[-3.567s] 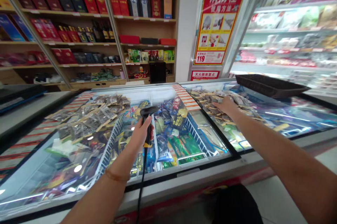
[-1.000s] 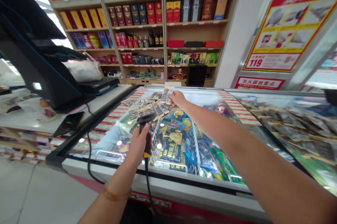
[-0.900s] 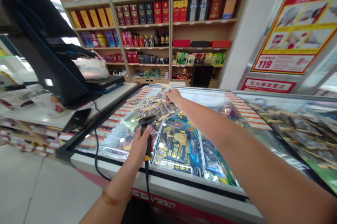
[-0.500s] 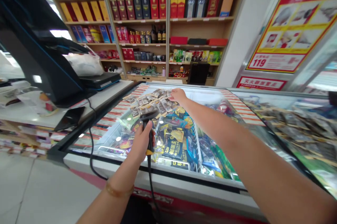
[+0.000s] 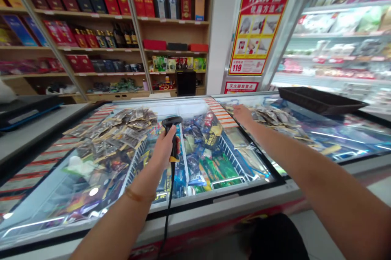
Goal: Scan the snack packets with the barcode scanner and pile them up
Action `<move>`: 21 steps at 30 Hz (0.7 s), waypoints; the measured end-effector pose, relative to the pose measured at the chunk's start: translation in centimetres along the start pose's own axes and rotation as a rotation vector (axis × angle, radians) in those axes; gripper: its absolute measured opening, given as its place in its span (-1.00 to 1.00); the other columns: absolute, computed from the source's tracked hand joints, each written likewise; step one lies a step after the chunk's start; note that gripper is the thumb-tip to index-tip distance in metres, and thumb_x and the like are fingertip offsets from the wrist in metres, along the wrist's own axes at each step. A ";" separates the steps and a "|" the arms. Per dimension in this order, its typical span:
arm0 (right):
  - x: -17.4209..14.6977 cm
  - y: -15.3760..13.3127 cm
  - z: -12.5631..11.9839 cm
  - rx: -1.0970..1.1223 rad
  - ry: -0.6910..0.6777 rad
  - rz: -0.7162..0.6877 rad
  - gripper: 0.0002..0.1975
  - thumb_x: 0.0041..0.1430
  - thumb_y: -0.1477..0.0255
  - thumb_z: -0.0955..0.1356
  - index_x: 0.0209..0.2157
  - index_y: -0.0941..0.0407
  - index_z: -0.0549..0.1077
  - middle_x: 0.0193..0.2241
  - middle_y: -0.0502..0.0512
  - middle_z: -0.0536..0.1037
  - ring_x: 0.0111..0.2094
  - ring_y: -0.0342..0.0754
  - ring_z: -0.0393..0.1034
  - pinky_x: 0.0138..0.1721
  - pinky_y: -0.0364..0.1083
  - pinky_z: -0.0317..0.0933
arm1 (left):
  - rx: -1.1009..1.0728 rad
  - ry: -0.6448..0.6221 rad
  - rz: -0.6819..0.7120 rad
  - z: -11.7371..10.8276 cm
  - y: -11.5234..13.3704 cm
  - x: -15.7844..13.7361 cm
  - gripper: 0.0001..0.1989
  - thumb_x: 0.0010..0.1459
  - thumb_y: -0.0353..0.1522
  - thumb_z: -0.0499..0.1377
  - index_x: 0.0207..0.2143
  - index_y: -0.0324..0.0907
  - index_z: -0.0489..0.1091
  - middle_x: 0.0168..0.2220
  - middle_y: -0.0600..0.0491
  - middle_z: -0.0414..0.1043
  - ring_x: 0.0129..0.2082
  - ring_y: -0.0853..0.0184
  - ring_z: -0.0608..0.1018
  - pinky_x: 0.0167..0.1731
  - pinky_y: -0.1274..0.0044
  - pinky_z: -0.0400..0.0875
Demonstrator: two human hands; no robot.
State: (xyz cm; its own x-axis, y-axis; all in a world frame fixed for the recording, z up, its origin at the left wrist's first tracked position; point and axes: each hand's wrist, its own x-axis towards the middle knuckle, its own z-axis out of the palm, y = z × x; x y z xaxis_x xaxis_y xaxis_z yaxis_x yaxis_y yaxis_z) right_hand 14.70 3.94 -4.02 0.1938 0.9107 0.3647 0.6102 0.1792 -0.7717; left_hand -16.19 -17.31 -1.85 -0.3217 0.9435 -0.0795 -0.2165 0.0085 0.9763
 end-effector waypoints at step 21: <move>-0.4 1.0 -0.3 -0.340 0.000 -0.835 -0.81 0.27 0.39 0.35 -0.38 0.07 0.60 -0.32 0.18 0.59 -0.21 0.06 0.43 -0.13 -0.01 0.31 | 0.076 -0.012 0.043 -0.1 -3.6 0.3 -0.42 -0.10 0.12 0.34 -0.31 -0.12 0.26 -0.59 0.22 0.36 -0.72 0.47 0.35 -0.74 0.61 0.26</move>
State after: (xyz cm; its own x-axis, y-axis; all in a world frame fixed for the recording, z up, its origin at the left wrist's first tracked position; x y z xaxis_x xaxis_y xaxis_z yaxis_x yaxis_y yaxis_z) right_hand 15.52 3.68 -4.76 -0.4143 0.5329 0.7378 0.7464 0.6628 -0.0596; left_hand -15.58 -17.05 -5.38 -0.3179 0.9475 -0.0354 -0.1317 -0.0071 0.9913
